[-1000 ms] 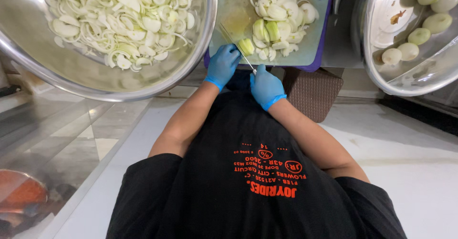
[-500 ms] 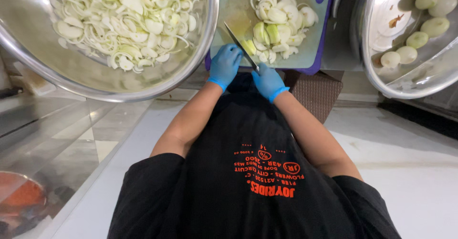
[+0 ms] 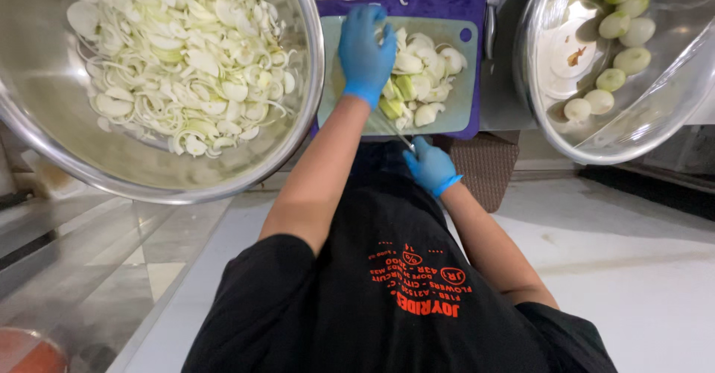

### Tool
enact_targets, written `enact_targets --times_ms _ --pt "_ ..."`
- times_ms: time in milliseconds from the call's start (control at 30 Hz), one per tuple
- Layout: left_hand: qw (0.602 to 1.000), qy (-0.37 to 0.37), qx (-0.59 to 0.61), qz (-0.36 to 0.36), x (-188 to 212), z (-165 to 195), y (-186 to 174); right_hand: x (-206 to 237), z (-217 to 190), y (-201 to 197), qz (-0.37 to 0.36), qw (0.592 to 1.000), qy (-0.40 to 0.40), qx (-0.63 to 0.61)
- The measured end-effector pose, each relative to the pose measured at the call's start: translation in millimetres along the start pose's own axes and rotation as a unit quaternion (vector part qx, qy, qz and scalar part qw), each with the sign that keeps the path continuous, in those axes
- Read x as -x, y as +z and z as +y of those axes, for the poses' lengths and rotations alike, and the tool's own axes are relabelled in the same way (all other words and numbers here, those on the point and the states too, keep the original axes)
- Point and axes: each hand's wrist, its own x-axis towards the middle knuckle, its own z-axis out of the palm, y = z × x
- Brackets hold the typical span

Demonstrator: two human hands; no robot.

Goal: The person slices peeled onions into thin rings on a purple cutting board using a knife. Sliced onions are transferred into a large metal bowl. The person continues slicing additional onions from a second bowl and places them into the same bowl.

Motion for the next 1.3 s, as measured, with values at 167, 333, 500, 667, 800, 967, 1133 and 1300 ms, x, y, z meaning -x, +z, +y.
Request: enact_targets --times_ms 167,333,500,667,800,967,1133,1300 --pt "0.947 0.070 -0.294 -0.113 -83 -8 67 4 -13 6 -0.020 0.997 -0.053 0.046" --pt "0.890 0.096 -0.420 -0.148 -107 -48 82 17 -23 -7 -0.095 0.993 -0.041 0.047" --pt "0.917 0.009 -0.320 -0.239 -109 -45 81 29 -17 -19 -0.064 0.995 -0.063 0.036" --pt "0.974 -0.072 -0.119 -0.177 -72 -10 49 3 -15 3 -0.093 0.995 -0.037 0.029" --pt "0.986 -0.003 0.078 -0.150 16 14 -24 -19 -16 25 -0.011 0.998 -0.013 -0.055" --pt "0.980 -0.107 0.035 -0.164 112 -4 -97 -21 -5 37 0.003 0.996 0.020 -0.082" --pt "0.948 -0.061 -0.121 -0.288 123 -33 -106 -24 -10 40 0.018 0.998 0.009 -0.061" --pt "0.931 0.068 -0.205 -0.294 115 -44 -111 -25 -42 30 0.014 1.000 0.002 -0.010"
